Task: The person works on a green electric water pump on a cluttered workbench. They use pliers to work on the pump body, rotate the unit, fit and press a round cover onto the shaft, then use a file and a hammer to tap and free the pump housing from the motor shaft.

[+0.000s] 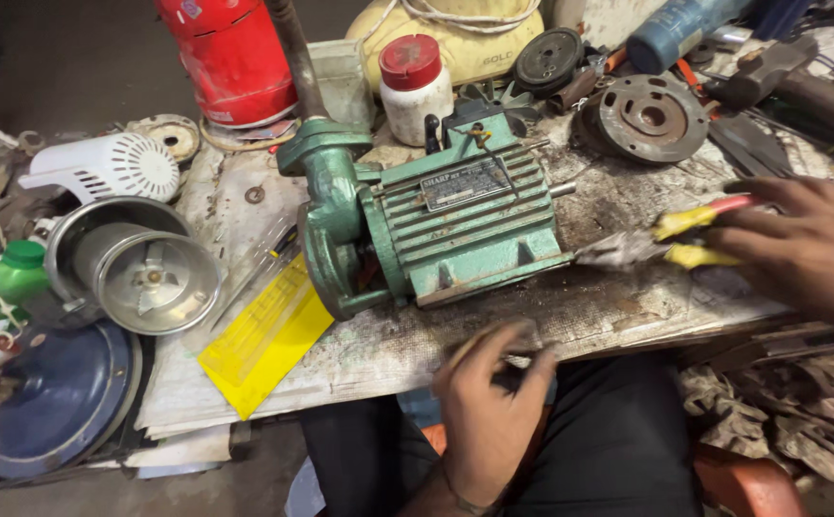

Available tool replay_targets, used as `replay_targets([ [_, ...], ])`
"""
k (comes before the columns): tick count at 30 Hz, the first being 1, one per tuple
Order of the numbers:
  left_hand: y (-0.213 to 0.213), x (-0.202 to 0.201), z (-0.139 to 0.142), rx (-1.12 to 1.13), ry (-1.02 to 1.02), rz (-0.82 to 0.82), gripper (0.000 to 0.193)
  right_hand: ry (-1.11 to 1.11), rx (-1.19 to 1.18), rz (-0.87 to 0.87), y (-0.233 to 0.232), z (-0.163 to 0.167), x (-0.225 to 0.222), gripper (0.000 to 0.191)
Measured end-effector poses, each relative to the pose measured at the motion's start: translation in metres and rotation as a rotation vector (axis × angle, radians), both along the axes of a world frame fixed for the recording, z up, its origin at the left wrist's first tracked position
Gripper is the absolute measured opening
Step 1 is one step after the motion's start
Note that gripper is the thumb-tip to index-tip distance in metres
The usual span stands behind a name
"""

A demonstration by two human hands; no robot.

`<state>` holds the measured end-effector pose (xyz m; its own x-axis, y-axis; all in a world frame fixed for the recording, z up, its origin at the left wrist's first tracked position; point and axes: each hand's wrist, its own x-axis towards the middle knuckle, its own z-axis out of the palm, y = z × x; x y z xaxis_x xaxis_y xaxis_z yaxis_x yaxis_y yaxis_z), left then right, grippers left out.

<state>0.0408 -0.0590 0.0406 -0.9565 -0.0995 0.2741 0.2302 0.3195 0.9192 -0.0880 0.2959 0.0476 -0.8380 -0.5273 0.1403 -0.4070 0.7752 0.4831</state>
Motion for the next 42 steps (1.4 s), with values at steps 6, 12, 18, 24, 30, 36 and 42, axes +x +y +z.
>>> replay_targets([
  [6,-0.013,-0.019,0.018,-0.823,0.558,0.372,0.056,0.000,-0.125,-0.336,-0.006,0.002,0.006,0.055],
  [12,-0.007,-0.046,0.016,-0.873,0.648,0.415,0.035,-0.133,-0.811,0.159,-0.083,0.028,0.024,0.053],
  [18,-0.014,-0.053,0.006,-0.890,0.698,0.400,0.036,-0.300,-1.028,0.329,-0.155,0.020,0.020,0.047],
  [24,-0.009,-0.063,0.001,-0.820,0.779,0.467,0.030,-0.351,-1.141,0.295,-0.159,0.006,0.008,0.034],
  [30,0.001,-0.066,0.001,-0.736,0.751,0.547,0.025,-0.369,-1.140,0.194,-0.156,0.002,-0.002,0.024],
  [36,-0.002,-0.066,-0.001,-0.735,0.755,0.537,0.025,-0.356,-1.176,0.211,-0.157,-0.002,0.000,0.023],
  [42,-0.020,-0.051,0.007,-0.887,0.678,0.437,0.030,-0.295,-1.168,0.299,-0.164,-0.004,0.007,0.031],
])
